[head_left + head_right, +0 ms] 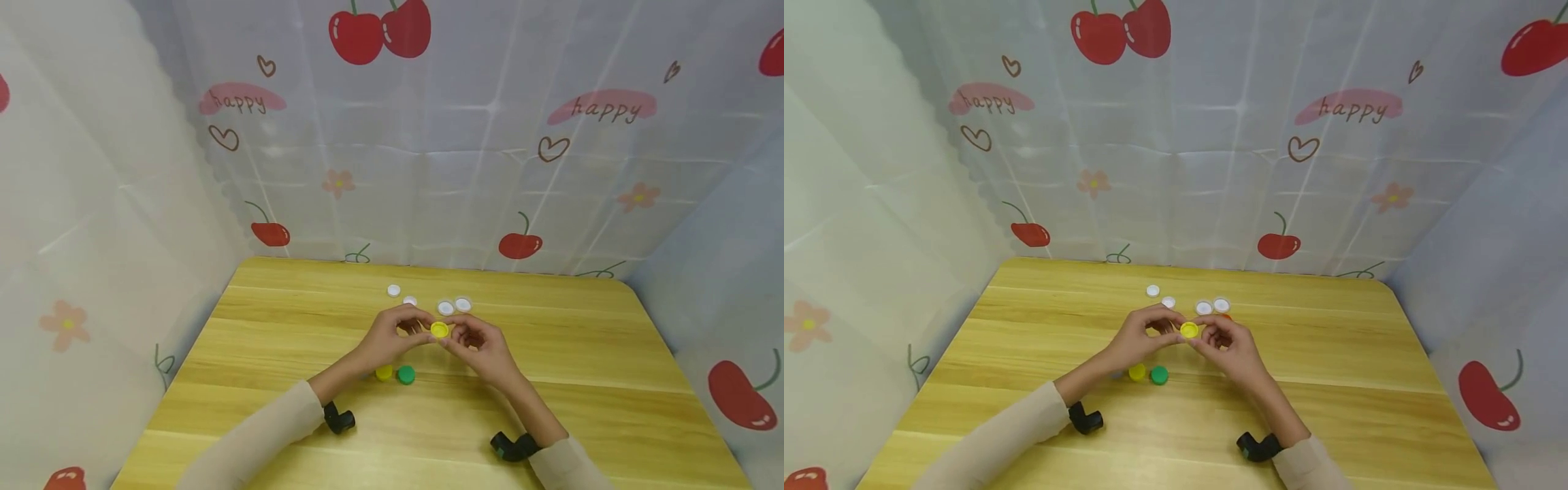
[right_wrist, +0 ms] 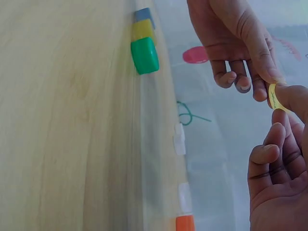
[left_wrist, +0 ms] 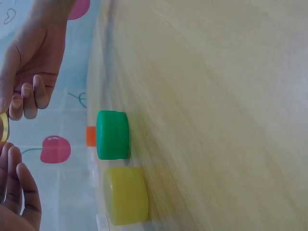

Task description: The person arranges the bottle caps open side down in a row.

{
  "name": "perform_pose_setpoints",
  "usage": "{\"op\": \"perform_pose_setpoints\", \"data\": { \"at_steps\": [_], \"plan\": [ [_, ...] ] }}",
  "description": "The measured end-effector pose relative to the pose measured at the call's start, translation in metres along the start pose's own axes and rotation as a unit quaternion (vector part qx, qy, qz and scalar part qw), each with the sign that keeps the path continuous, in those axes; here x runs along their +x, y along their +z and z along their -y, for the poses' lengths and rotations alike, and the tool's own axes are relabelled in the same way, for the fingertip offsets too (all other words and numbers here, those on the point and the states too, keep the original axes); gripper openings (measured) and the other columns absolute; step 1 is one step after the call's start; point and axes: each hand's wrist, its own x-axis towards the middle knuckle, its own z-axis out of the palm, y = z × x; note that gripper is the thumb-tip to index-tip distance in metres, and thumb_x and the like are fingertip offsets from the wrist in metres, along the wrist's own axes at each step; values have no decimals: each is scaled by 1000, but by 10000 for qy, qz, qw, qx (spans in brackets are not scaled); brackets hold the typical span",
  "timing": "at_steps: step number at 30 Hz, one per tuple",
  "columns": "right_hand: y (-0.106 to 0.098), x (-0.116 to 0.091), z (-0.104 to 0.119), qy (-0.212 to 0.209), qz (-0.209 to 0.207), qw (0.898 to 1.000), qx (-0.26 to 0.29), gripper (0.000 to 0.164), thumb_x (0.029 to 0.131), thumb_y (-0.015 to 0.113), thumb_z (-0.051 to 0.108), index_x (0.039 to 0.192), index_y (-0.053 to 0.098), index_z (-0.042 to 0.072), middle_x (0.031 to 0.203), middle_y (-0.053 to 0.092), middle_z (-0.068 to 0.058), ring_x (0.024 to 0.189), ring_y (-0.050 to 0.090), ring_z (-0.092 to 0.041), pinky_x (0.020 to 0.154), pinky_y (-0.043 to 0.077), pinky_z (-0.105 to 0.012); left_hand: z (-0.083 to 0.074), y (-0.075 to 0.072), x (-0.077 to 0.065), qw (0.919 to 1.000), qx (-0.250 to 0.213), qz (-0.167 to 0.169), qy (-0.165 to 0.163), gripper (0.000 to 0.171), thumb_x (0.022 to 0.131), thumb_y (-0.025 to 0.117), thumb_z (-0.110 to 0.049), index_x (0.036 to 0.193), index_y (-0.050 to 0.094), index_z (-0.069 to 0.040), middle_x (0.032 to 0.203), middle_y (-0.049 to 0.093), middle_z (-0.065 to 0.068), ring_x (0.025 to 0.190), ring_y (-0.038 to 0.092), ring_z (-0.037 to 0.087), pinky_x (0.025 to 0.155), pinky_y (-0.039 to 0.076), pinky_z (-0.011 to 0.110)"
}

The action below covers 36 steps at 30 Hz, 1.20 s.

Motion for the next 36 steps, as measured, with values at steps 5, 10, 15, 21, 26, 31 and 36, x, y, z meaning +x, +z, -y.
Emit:
{"op": "perform_pose_setpoints", "data": {
  "at_steps": [5, 10, 15, 21, 26, 31, 36],
  "plan": [
    [3, 0, 6, -293, 46, 9995, 135, 32, 95, 78, -3, 126, 73, 8, 82, 64, -3, 70, 57, -9, 62, 50, -25, -5, -1, -5, 9996, -85, -193, 182, 24, 95, 84, -25, 118, 79, -25, 111, 75, 2, 87, 69, 9, 81, 61, 28],
    [5, -2, 7, -314, 96, 9993, 178, 33, 94, 78, -5, 124, 73, 7, 81, 65, -4, 71, 58, -9, 62, 51, -25, -6, 0, -9, 9993, -262, -228, 141, 22, 95, 85, -21, 117, 80, -23, 110, 75, 2, 87, 70, 9, 80, 61, 28],
    [5, -4, 9, -371, 90, 9991, 187, 33, 94, 78, -5, 124, 74, 8, 81, 64, -4, 71, 57, -9, 62, 50, -25, -9, -1, -12, 9967, -781, -79, -205, 21, 98, 81, -21, 119, 80, -20, 111, 77, 5, 88, 70, 12, 81, 61, 27],
    [5, -5, 9, -563, 184, 9980, 205, 35, 91, 80, -7, 123, 74, 7, 77, 64, -5, 68, 57, -11, 60, 49, -25, -8, -5, -13, 9706, -1914, 288, -1430, 25, 102, 76, -21, 124, 78, -9, 111, 78, 1, 99, 73, 16, 89, 63, 29],
    [5, -6, 7, -585, 327, 9977, 97, 36, 91, 80, -6, 124, 74, 9, 76, 65, -3, 67, 57, -12, 60, 50, -24, -5, -7, -12, 9380, -2507, 532, -2336, 26, 104, 74, -22, 120, 76, -2, 97, 77, -6, 92, 71, 13, 86, 63, 29],
    [4, -4, 7, -539, 507, 9973, -30, 35, 92, 81, -3, 125, 75, 11, 78, 65, -2, 69, 57, -11, 61, 50, -24, -6, -10, -11, 9350, -2494, 743, -2412, 19, 102, 73, -19, 112, 77, -2, 92, 76, -5, 87, 68, 16, 82, 63, 29],
    [4, -5, 6, -493, 698, 9963, -45, 35, 93, 81, -1, 125, 75, 12, 78, 65, -2, 69, 57, -11, 61, 50, -24, -5, -12, -10, 9376, -2386, 940, -2349, 14, 102, 71, -14, 107, 76, -2, 89, 76, -4, 85, 67, 15, 80, 61, 27]
  ]
}}
